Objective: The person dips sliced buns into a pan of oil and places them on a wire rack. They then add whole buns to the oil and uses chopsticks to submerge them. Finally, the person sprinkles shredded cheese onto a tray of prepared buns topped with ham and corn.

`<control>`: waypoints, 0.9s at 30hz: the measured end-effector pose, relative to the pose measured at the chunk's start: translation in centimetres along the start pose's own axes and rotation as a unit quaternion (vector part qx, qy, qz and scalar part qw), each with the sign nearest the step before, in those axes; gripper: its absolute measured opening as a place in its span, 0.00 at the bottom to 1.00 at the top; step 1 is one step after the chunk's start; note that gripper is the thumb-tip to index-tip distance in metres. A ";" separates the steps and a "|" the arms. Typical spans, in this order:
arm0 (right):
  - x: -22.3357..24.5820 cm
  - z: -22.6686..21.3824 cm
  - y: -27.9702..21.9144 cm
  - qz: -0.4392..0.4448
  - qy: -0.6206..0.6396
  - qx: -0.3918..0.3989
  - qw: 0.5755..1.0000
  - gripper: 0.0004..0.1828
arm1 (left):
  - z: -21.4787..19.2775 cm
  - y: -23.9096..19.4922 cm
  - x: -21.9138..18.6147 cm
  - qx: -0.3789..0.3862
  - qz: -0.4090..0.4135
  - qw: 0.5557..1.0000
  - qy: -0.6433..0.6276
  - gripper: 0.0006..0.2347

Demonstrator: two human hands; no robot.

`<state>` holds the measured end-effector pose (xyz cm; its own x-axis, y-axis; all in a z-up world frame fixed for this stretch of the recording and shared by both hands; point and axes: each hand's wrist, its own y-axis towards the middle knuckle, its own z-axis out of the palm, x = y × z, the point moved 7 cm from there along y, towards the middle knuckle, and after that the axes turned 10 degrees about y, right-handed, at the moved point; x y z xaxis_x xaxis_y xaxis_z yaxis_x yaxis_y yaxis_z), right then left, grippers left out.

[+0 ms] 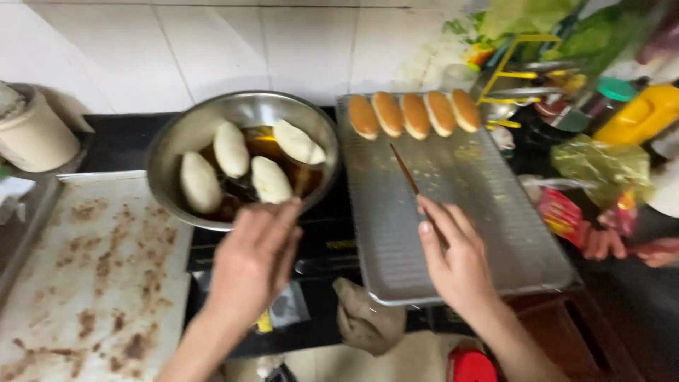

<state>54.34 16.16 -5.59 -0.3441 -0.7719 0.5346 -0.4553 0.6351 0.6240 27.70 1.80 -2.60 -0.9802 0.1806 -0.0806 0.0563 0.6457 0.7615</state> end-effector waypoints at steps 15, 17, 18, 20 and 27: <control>-9.2 0.0 -17.8 -0.011 -0.150 0.058 0.987 0.34 | 16.2 -8.9 -23.5 0.058 0.037 0.995 0.073 0.19; -10.5 0.9 -18.6 -0.022 -0.151 0.067 0.986 0.36 | 16.9 -8.9 -24.1 0.052 0.039 0.995 0.082 0.19; -11.1 1.6 -19.2 -0.032 -0.153 0.079 0.985 0.37 | 17.2 -9.1 -24.3 0.047 0.040 0.994 0.087 0.19; -11.7 2.1 -19.6 -0.022 -0.154 0.087 0.984 0.39 | 17.8 -9.7 -24.3 0.056 0.041 0.993 0.100 0.19; -12.6 1.7 -21.5 0.048 -0.137 0.093 0.985 0.44 | 16.8 -11.1 -24.1 0.096 0.040 0.988 0.112 0.24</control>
<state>67.08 12.19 -26.76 -0.5900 -0.7037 0.3959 -0.5432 0.7087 0.4502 53.84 2.73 -19.88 -0.9873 0.0823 0.1362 0.1498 0.7687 0.6218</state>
